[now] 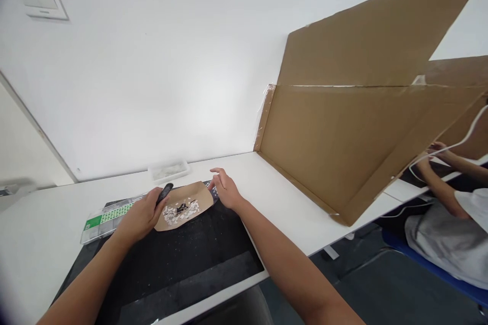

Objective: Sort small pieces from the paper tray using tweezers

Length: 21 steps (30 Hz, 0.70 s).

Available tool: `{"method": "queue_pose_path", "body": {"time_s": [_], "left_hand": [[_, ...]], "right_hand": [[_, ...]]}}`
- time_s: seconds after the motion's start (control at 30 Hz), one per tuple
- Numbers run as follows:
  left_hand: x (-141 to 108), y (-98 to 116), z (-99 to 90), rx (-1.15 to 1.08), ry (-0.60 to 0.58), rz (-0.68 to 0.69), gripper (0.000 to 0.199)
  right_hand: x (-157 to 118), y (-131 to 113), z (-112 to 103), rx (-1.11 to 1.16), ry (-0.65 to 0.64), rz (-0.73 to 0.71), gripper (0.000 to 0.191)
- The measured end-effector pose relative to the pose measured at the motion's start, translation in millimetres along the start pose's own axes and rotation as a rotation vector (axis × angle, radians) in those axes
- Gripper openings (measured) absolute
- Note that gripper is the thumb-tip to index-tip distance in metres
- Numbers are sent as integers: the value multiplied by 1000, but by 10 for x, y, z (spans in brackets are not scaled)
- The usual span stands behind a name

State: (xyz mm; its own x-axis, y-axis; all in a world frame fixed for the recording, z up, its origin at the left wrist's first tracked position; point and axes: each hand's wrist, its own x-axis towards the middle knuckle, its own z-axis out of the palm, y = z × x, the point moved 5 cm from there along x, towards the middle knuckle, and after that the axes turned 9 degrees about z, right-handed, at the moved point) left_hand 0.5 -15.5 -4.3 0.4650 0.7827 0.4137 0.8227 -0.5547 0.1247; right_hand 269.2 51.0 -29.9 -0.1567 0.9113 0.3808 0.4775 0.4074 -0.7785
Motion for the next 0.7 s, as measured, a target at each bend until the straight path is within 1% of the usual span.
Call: {"method": "queue_pose_path", "body": {"time_s": [0.13,0.23,0.43,0.57,0.7], "left_hand": [[11,8,-33,-25,136,110,34],[5,8,-32,35,157,143,35],[-26,11,-32,180,168,121,34],[-32,31,-45,211,174,118,34],[-24,110,-77,226,158,138,35]], "right_hand": [[-28,-69,-36,1,-17,-41,51],[-2,-83,-32,-37,-29,-78,54],[96,-26,20,-139,-53,-164,49],[108,4,14,-168,-47,-213,35],[78,-13,4,-166,-54,-238,24]]}}
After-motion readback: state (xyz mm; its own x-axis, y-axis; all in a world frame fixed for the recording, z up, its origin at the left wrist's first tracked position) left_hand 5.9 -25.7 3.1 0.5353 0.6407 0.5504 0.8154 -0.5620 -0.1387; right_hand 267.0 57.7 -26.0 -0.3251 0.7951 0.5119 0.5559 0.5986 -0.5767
